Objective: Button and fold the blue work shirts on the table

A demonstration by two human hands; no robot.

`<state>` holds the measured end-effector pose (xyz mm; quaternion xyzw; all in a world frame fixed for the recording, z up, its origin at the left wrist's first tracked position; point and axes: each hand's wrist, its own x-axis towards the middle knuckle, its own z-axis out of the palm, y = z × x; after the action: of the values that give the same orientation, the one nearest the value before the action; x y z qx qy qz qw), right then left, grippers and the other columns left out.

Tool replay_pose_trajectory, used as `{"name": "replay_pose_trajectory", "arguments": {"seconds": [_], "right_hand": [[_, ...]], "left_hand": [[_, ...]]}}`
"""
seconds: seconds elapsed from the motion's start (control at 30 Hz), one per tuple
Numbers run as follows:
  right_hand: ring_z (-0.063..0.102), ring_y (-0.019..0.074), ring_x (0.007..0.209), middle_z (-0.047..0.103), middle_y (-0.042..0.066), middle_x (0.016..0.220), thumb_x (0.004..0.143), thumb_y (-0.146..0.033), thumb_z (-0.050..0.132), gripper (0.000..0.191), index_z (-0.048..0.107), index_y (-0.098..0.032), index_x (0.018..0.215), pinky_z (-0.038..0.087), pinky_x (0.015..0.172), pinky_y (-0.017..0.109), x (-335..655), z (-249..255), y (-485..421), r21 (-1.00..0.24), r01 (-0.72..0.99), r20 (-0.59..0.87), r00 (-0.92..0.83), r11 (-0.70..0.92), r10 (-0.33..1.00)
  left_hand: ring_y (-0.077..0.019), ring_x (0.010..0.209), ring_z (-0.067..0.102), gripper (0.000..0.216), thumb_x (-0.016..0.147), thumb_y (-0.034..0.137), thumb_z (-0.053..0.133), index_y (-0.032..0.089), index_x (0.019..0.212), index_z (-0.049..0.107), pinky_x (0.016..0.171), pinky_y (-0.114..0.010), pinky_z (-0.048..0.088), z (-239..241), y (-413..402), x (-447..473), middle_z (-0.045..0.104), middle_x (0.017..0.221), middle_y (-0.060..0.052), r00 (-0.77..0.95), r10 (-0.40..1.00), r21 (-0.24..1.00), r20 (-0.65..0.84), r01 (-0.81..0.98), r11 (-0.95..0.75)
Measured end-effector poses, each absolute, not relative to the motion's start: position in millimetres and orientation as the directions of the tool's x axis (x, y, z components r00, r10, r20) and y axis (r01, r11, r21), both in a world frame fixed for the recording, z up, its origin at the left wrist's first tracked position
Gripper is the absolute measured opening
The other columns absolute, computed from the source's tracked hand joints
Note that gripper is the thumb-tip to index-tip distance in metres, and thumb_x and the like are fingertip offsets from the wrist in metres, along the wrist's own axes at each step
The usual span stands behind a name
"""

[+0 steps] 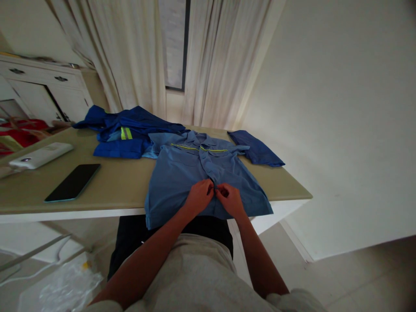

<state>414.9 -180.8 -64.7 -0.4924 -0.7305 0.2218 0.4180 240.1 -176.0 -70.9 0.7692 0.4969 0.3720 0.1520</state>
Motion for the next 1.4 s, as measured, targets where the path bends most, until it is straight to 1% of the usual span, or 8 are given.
{"name": "replay_pose_trajectory", "arguments": {"seconds": [0.13, 0.27, 0.43, 0.6, 0.73, 0.8, 1.03, 1.4], "right_hand": [[0.062, 0.017, 0.06, 0.068, 0.001, 0.066, 0.096, -0.035, 0.051, 0.027, 0.073, -0.02, 0.096, 0.048, 0.061, 0.028, 418, -58, -177, -0.756, 0.529, 0.319, -0.217, 0.386, 0.923], [0.062, 0.0164, 0.059, 0.067, 0.0, 0.065, 0.09, -0.032, 0.057, 0.018, 0.07, -0.02, 0.091, 0.047, 0.06, 0.027, 418, -55, -167, -0.793, 0.509, 0.237, -0.252, 0.336, 0.938], [0.064, 0.0182, 0.068, 0.073, 0.004, 0.077, 0.085, -0.03, 0.063, 0.014, 0.071, -0.02, 0.087, 0.05, 0.066, 0.029, 416, -56, -159, -0.773, 0.498, 0.288, -0.276, 0.393, 0.917], [0.061, 0.0176, 0.065, 0.071, 0.003, 0.074, 0.083, -0.033, 0.066, 0.016, 0.072, -0.019, 0.088, 0.049, 0.065, 0.029, 416, -62, -160, -0.787, 0.481, 0.295, -0.254, 0.386, 0.921], [0.058, 0.0161, 0.062, 0.068, 0.001, 0.07, 0.081, -0.029, 0.067, 0.01, 0.069, -0.019, 0.082, 0.047, 0.062, 0.028, 413, -65, -164, -0.775, 0.489, 0.329, -0.23, 0.401, 0.916], [0.058, 0.0161, 0.062, 0.067, 0.001, 0.069, 0.082, -0.029, 0.067, 0.01, 0.068, -0.019, 0.079, 0.047, 0.062, 0.028, 413, -65, -166, -0.76, 0.495, 0.356, -0.226, 0.422, 0.907], [0.06, 0.0179, 0.065, 0.069, 0.002, 0.074, 0.085, -0.036, 0.069, 0.016, 0.071, -0.021, 0.081, 0.049, 0.064, 0.03, 413, -65, -170, -0.728, 0.507, 0.418, -0.206, 0.462, 0.885], [0.065, 0.0199, 0.074, 0.074, 0.005, 0.087, 0.093, -0.037, 0.063, 0.018, 0.071, -0.021, 0.089, 0.053, 0.072, 0.033, 412, -62, -170, -0.749, 0.476, 0.475, -0.098, 0.46, 0.875]], "left_hand": [[-0.0188, 0.085, 0.068, 0.011, 0.095, 0.014, 0.056, 0.022, 0.097, 0.063, 0.079, -0.03, 0.046, -68, -176, 238, 0.073, 0.091, -0.003, 0.255, 0.873, 0.607, 0.416, 0.637, -0.476], [-0.0204, 0.085, 0.07, 0.011, 0.095, 0.016, 0.056, 0.023, 0.096, 0.064, 0.078, -0.031, 0.047, -68, -175, 236, 0.075, 0.09, -0.003, 0.241, 0.894, 0.624, 0.378, 0.647, -0.438], [-0.0201, 0.085, 0.072, 0.017, 0.092, 0.012, 0.057, 0.023, 0.104, 0.062, 0.079, -0.03, 0.05, -70, -173, 234, 0.076, 0.092, -0.003, 0.191, 0.911, 0.699, 0.364, 0.59, -0.403], [-0.0202, 0.086, 0.072, 0.02, 0.093, 0.01, 0.051, 0.023, 0.106, 0.059, 0.079, -0.031, 0.048, -71, -171, 234, 0.075, 0.093, -0.003, 0.202, 0.893, 0.696, 0.402, 0.566, -0.441], [-0.0191, 0.075, 0.069, 0.014, 0.097, 0.023, 0.055, 0.022, 0.11, 0.059, 0.072, -0.03, 0.047, -69, -172, 235, 0.073, 0.085, -0.001, 0.171, 0.91, 0.718, 0.379, 0.566, -0.405], [-0.0187, 0.073, 0.068, 0.017, 0.095, 0.027, 0.061, 0.022, 0.111, 0.059, 0.07, -0.03, 0.046, -69, -171, 235, 0.072, 0.08, 0.001, 0.174, 0.919, 0.742, 0.353, 0.546, -0.388], [-0.0179, 0.081, 0.069, 0.013, 0.092, 0.018, 0.06, 0.022, 0.104, 0.062, 0.077, -0.03, 0.049, -72, -164, 230, 0.074, 0.088, -0.001, 0.164, 0.932, 0.819, 0.323, 0.445, -0.362], [-0.0195, 0.087, 0.072, 0.017, 0.092, 0.023, 0.061, 0.02, 0.101, 0.075, 0.084, -0.032, 0.054, -70, -164, 231, 0.079, 0.096, -0.004, 0.217, 0.922, 0.844, 0.322, 0.376, -0.383]]}}
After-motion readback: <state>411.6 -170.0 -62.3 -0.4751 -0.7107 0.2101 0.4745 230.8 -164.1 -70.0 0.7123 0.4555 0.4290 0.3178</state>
